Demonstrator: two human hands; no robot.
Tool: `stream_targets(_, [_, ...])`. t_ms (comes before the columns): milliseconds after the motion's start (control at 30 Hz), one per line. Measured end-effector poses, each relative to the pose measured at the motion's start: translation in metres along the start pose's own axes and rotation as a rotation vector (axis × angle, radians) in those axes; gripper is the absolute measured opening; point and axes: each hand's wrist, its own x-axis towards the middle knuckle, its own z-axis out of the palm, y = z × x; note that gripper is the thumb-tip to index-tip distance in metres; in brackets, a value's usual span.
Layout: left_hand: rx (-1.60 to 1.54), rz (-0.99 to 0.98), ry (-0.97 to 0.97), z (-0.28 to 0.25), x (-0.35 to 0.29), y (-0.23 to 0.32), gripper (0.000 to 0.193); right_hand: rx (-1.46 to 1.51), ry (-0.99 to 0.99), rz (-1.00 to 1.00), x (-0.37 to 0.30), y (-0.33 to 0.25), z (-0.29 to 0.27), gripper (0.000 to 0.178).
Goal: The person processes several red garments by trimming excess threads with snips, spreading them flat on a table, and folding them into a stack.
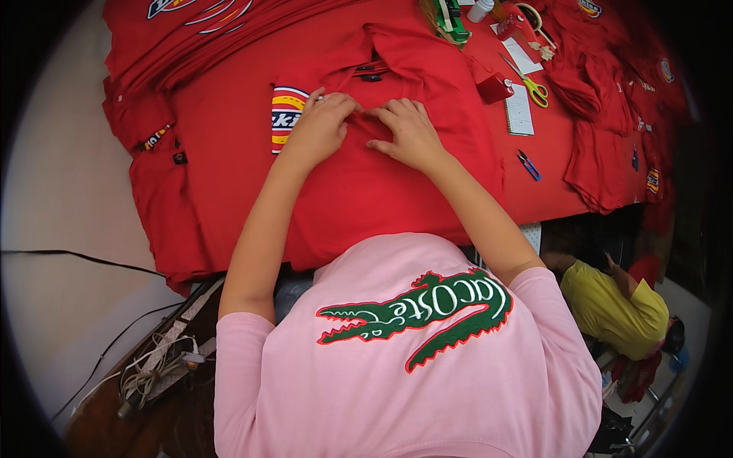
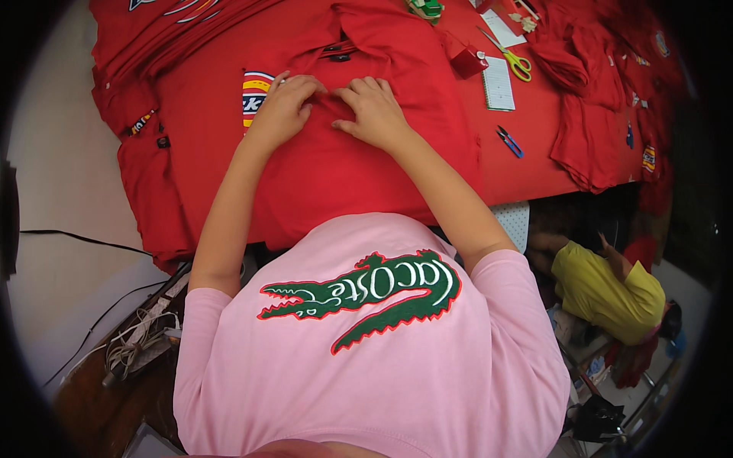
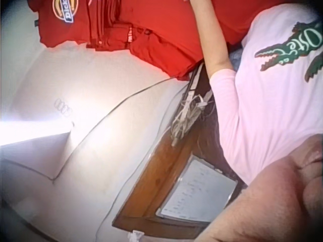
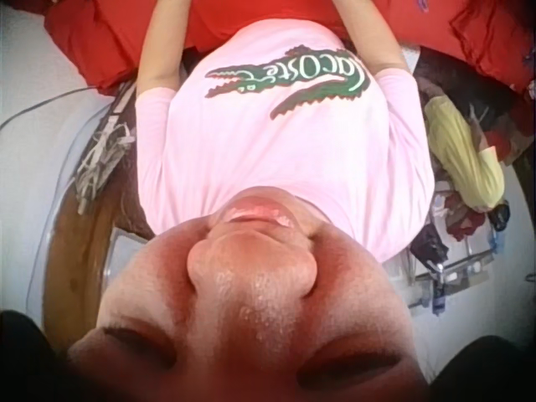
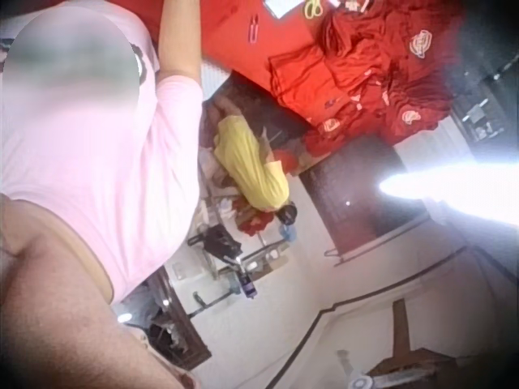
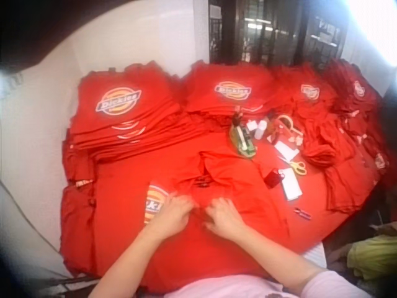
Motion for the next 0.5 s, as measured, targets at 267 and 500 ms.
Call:
stream_targets(267, [-0.272, -0.1, 0.013, -0.011, -0.024, 0.01, 0.032, 0.658, -0.011, 0.18, -0.008, -0.005, -0.02, 0.024])
stream_targets(500, [-1.974, -0.724, 0.481, 0.065, -0.051, 0.048, 0.029, 0.11, 0.428, -0.179, -0.034, -0.102, 0.006, 0.028])
